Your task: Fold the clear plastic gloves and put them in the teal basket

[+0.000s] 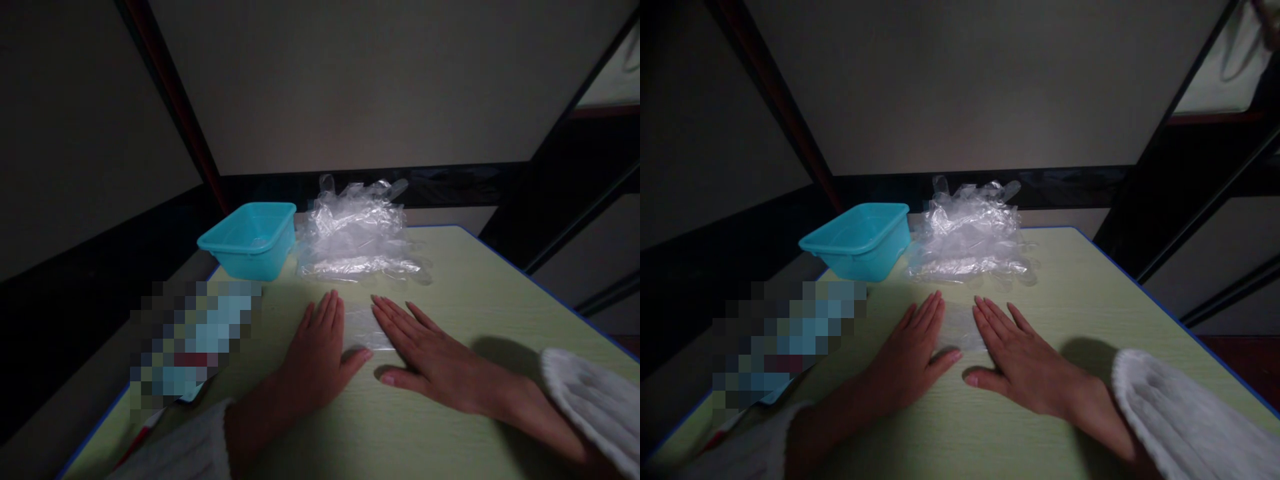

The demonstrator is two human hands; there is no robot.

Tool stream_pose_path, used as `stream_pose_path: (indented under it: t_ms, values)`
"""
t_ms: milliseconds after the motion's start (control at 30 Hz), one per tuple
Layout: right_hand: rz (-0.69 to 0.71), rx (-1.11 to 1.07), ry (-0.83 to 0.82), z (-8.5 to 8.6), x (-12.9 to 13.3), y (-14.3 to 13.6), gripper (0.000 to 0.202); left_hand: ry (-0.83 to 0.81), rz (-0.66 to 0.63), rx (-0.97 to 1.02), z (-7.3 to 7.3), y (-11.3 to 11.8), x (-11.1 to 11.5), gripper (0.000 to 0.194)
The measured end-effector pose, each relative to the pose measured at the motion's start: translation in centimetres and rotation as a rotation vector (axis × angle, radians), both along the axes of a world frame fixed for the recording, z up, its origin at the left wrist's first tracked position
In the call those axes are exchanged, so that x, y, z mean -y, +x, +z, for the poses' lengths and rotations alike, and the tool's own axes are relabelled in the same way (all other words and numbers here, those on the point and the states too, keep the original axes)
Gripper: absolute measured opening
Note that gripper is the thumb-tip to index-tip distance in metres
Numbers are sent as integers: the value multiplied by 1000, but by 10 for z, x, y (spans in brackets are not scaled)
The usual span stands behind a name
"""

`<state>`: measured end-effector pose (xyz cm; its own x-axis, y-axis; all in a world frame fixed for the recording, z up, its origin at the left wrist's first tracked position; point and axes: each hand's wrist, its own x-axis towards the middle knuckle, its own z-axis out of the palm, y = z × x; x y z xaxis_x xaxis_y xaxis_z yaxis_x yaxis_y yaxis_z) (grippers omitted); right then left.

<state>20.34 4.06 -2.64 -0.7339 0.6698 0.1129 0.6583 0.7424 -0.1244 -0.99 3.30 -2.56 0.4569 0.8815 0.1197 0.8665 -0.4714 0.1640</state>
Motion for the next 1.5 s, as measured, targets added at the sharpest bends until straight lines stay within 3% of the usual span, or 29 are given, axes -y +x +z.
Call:
stream_pose_path:
  t_ms: [200,400,533,867,1033,1167,1500]
  values:
    - [-25,-20,-117,18,-3,0,77,-42,31,-12,6,2,0,77]
    - [-122,-322,-256,35,-16,11,47,-166,4,-90,22,-15,-6,85]
    - [-102,-447,-357,36,-27,19,39,-247,-20,-96,27,-24,-10,87]
    - [-84,-556,-347,26,-36,22,25,-321,-34,-69,32,-22,-12,88]
    - [107,-491,-235,27,-36,25,21,-281,-71,-25,30,-23,-13,85]
    - [259,-451,-258,29,-37,27,27,-229,-112,5,24,-24,-15,84]
    - [306,-323,-297,35,-28,25,31,-202,-92,-27,28,-28,-18,80]
